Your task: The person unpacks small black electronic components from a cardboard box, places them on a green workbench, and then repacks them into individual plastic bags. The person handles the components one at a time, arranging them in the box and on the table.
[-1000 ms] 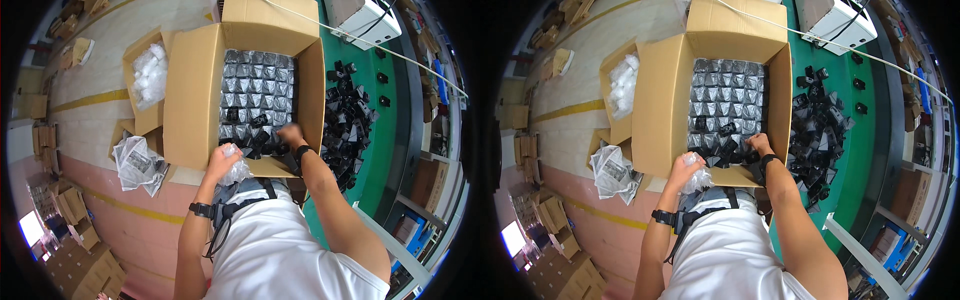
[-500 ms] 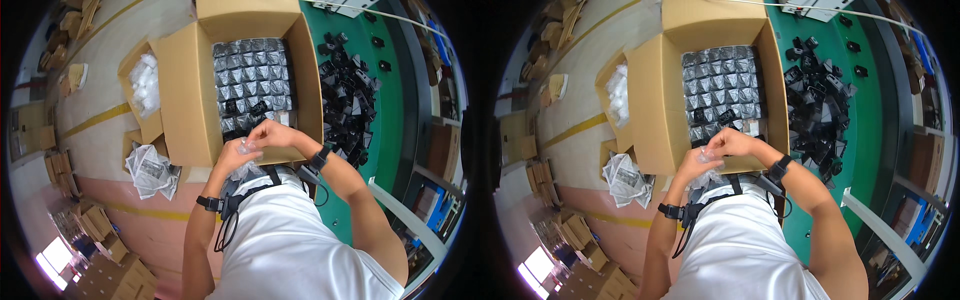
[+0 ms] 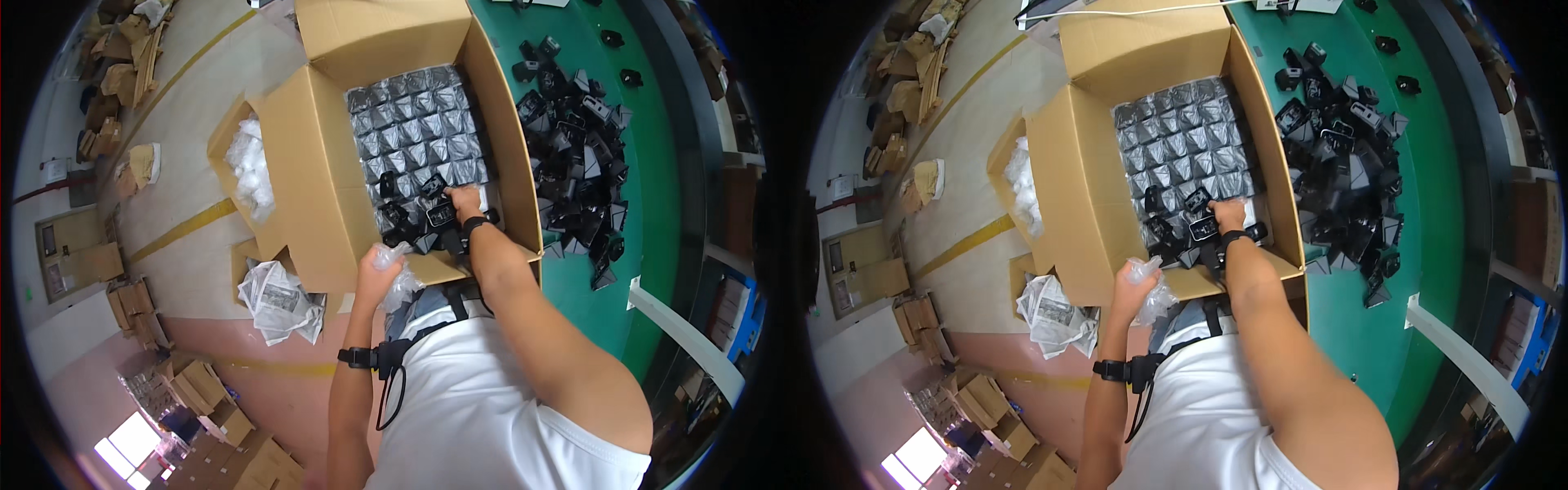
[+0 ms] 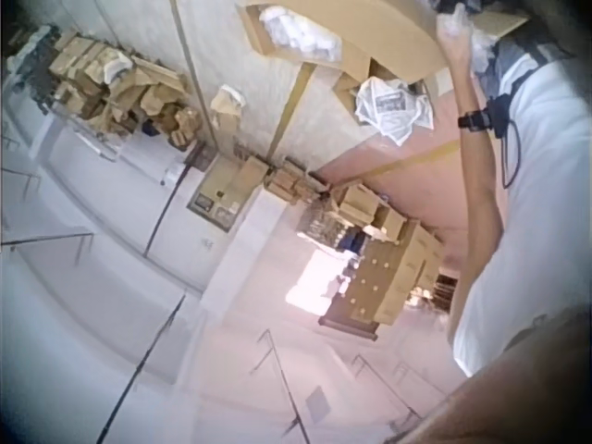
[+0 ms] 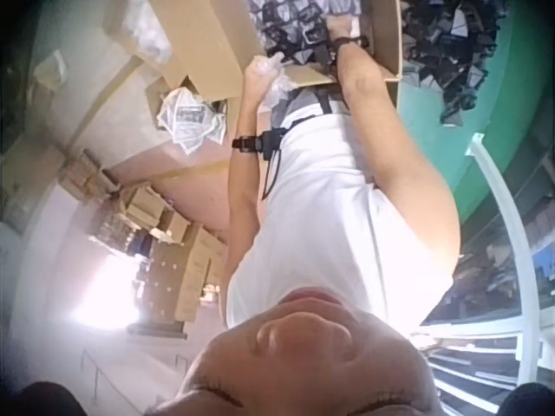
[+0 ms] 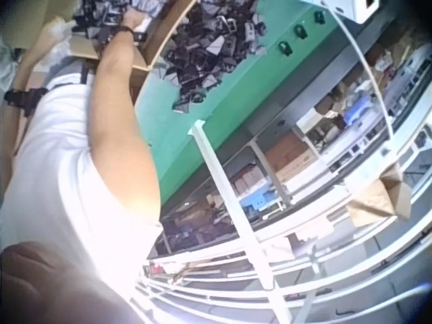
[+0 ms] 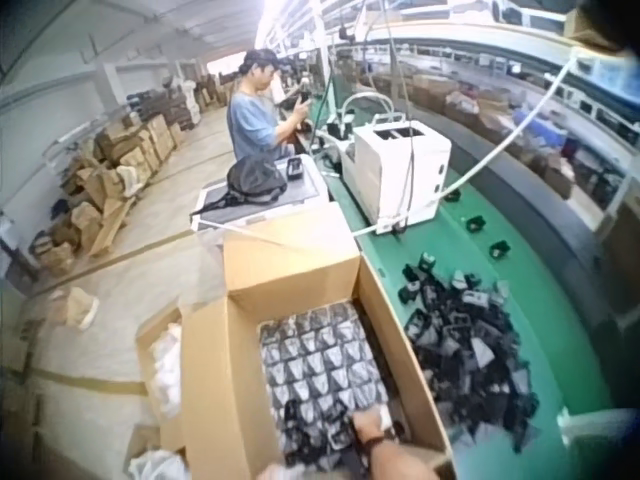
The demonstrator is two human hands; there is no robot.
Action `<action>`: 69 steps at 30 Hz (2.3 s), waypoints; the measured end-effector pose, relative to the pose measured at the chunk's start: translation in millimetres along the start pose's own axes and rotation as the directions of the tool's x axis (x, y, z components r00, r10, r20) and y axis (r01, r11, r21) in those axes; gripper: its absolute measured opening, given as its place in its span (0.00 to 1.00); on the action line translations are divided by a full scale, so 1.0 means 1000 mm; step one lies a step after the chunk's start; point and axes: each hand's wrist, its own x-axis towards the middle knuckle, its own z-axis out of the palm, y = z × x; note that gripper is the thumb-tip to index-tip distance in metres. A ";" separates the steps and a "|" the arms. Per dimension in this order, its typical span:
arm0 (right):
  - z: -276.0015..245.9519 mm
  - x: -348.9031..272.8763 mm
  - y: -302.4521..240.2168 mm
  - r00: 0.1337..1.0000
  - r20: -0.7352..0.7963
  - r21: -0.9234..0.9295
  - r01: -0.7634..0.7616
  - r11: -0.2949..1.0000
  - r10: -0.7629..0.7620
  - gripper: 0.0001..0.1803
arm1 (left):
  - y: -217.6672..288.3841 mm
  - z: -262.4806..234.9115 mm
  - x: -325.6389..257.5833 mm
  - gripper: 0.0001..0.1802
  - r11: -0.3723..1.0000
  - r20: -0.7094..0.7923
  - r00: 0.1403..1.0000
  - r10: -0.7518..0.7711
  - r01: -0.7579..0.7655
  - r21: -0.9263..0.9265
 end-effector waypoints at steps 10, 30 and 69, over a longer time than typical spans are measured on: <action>-0.108 -0.089 -0.069 0.400 0.838 0.029 0.647 0.762 -0.372 0.11 | 0.029 0.016 0.010 0.25 0.960 0.100 0.968 0.232 -0.244 0.139; 0.022 -0.074 -0.048 0.974 0.112 -0.404 0.224 0.887 -0.195 0.24 | -0.002 -0.007 -0.012 0.14 0.992 0.029 0.997 0.073 -0.075 0.099; -0.084 -0.155 -0.103 0.121 0.913 0.223 0.653 0.724 -0.391 0.04 | 0.011 -0.002 0.002 0.14 0.748 0.010 0.800 0.600 -0.566 0.347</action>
